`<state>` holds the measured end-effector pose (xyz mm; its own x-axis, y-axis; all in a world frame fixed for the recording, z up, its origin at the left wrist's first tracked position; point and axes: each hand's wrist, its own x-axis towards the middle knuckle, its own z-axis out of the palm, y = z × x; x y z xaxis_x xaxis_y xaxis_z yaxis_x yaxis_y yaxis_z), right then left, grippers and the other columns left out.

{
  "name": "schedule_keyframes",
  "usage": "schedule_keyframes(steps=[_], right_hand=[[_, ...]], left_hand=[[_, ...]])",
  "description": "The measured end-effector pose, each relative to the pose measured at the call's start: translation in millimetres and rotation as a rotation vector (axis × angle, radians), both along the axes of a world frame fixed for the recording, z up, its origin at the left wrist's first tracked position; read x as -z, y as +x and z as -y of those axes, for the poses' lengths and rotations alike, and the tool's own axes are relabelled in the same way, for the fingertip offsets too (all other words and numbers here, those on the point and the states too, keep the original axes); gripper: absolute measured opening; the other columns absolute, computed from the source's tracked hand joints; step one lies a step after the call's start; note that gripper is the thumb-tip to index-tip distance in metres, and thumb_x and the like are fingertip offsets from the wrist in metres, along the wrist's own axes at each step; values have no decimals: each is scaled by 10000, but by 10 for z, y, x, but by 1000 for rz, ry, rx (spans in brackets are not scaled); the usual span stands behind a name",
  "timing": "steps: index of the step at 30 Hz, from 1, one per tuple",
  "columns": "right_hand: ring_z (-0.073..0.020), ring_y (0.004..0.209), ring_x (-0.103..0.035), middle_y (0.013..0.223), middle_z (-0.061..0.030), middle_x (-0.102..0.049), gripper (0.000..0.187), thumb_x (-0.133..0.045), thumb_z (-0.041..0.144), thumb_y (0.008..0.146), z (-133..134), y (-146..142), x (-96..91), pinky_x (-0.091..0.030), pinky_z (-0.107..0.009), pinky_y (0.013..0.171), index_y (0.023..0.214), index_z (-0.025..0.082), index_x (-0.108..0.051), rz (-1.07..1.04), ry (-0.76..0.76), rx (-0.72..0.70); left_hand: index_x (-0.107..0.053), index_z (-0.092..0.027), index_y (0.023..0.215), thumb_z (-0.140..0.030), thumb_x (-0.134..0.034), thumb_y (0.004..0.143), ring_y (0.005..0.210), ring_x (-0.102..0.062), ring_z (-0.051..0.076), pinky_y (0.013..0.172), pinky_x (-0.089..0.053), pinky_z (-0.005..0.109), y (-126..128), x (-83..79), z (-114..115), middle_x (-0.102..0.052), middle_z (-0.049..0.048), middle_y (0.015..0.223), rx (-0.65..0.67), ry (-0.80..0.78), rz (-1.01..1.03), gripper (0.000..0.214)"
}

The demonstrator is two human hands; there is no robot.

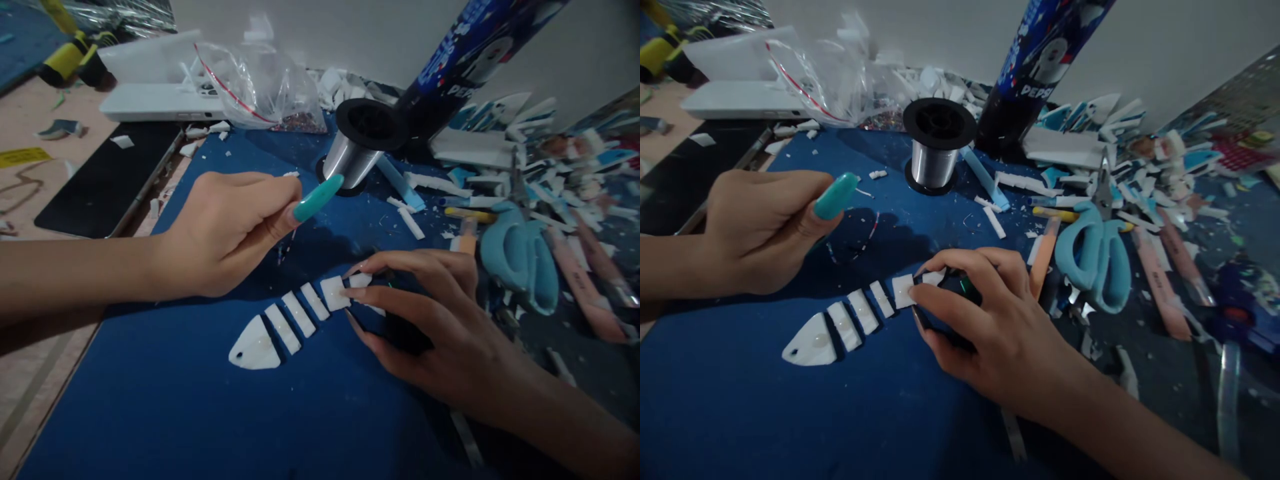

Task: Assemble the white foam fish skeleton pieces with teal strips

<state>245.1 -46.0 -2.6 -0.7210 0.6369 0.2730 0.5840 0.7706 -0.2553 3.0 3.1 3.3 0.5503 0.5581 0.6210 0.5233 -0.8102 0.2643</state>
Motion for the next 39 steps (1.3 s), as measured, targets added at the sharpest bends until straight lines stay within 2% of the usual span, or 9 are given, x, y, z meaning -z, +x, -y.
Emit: schedule_keyframes(steps=[7, 15, 20, 26, 32, 35, 39], right_hand=[[-275, 1064, -508, 1117, -99, -542, 332, -592, 158, 809, -30, 40, 44, -397, -461, 897, 1100, 210, -440, -89, -29, -61], [-279, 1061, -508, 1097, -105, -556, 281, -596, 168, 807, -23, 36, 38, -411, -441, 887, 1069, 187, -497, -40, -5, -15], [-272, 1047, -509, 1087, -105, -564, 290, -602, 152, 797, -29, 34, 39, -398, -427, 881, 1069, 171, -506, -48, 14, -15], [-263, 1028, -516, 1057, -96, -570, 479, -643, 139, 762, -20, 37, 48, -428, -410, 872, 1184, 188, -423, -126, -62, 63], [-271, 1035, -517, 1061, -108, -587, 367, -606, 115, 782, -27, 14, 8, -420, -417, 881, 1124, 155, -479, -60, -4, -10], [-265, 1037, -518, 1057, -102, -578, 409, -612, 113, 778, -25, 27, 15, -431, -411, 875, 1146, 171, -442, -78, -39, 17], [-279, 1072, -512, 1118, -130, -502, 560, -649, 89, 723, -19, 51, 58, -456, -439, 902, 1205, 171, -376, -223, -114, 17]], left_hand=[[-329, -171, 581, -135, -422, 883, 406, -276, 30, 408, -240, 174, 13, 11, -5, -289, -69, 482, -11, 23, -2, 318], [-349, -186, 607, -170, -385, 897, 412, -289, 55, 405, -267, 210, -12, -2, 16, -312, -55, 492, -15, -13, -28, 293], [-325, -188, 606, -157, -397, 888, 397, -252, 50, 407, -258, 212, -18, -3, 4, -261, -62, 499, -4, 7, -32, 292], [-310, -192, 605, -170, -377, 899, 396, -296, 54, 408, -275, 206, -15, -6, -2, -283, -59, 488, -1, -9, -42, 302], [-304, -194, 597, -206, -365, 917, 391, -280, 57, 386, -249, 208, -1, -16, 5, -268, -60, 473, -21, -15, -43, 326], [-296, -185, 591, -169, -393, 899, 391, -257, 45, 386, -241, 195, 0, -13, 0, -258, -66, 476, -2, 16, -35, 324], [-313, -178, 591, -131, -403, 881, 396, -277, 40, 390, -244, 183, -6, -8, -1, -276, -68, 477, 0, 2, -45, 307]])
